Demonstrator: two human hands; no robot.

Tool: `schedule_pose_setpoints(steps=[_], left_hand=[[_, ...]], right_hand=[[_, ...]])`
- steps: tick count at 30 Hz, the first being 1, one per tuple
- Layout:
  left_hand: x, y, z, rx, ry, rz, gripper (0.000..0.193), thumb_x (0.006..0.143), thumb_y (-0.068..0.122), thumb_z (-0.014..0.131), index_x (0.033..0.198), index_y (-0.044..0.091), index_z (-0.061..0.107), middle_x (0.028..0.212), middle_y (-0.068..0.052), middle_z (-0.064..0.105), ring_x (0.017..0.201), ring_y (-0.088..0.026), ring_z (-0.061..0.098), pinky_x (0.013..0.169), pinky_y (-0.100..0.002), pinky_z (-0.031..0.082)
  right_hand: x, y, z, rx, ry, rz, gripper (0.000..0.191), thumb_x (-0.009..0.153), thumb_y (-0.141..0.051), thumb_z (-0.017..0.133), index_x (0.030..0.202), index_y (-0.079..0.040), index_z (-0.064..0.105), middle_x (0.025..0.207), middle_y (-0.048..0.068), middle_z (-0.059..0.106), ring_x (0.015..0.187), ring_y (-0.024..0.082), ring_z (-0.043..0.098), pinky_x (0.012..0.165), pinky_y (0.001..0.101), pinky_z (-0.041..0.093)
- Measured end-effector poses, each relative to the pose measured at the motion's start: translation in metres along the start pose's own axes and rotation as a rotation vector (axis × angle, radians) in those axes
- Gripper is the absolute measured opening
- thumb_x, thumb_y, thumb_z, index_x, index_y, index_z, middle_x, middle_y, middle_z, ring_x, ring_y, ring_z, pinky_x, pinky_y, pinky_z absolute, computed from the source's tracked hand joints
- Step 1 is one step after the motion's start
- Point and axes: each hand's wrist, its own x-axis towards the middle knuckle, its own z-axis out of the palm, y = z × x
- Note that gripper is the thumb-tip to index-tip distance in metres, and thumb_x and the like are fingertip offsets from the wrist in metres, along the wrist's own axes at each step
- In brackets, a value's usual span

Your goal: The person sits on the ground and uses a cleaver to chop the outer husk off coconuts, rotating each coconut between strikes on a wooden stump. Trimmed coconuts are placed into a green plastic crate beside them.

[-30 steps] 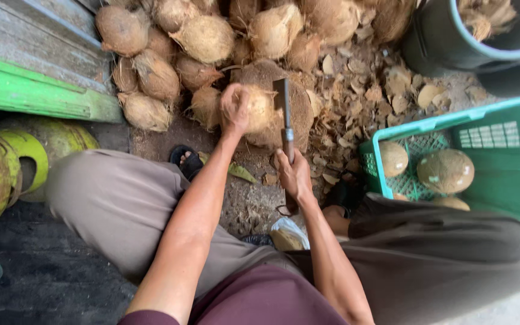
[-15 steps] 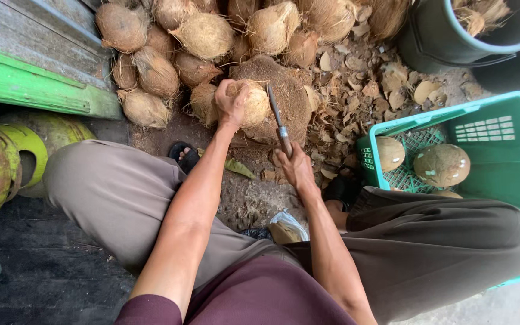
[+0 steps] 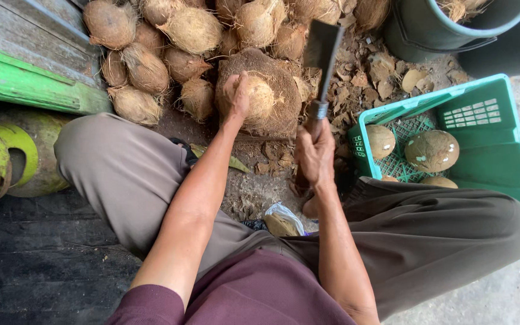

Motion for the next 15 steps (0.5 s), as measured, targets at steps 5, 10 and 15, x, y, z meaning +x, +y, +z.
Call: schedule_pose_setpoints(steps=[5,10,15], left_hand=[[0.012,-0.005,0.019,-0.076,0.112,0.193,0.042,0.1,0.054,0.048,0.077,0.019,0.051,0.077,-0.001,0.055,0.071,-0.015,0.053,0.065,-0.034,0.046],[0.016,-0.01,0.02,0.434,0.196,0.476,0.022,0.098,0.02,0.036,0.098,0.017,0.058,0.095,-0.006,0.059,0.081,-0.016,0.052,0.061,-0.03,0.044],[0.006,0.007,0.013,0.125,0.07,0.086,0.028,0.098,0.037,0.049,0.082,0.015,0.056,0.085,-0.002,0.057,0.071,-0.016,0.054,0.064,-0.035,0.049]], right_hand=[[0.001,0.021,0.024,-0.297,-0.076,0.065,0.025,0.109,-0.022,0.062,0.091,-0.008,0.05,0.068,-0.003,0.047,0.055,0.006,0.044,0.045,0.0255,0.042],[0.008,0.022,0.018,-0.024,0.02,-0.083,0.021,0.103,-0.022,0.063,0.086,-0.013,0.053,0.061,-0.002,0.05,0.044,0.006,0.044,0.035,0.0255,0.039],[0.013,0.033,0.037,0.12,0.123,-0.252,0.023,0.101,-0.023,0.064,0.086,-0.013,0.048,0.065,-0.003,0.05,0.045,0.006,0.046,0.033,0.0262,0.042]])
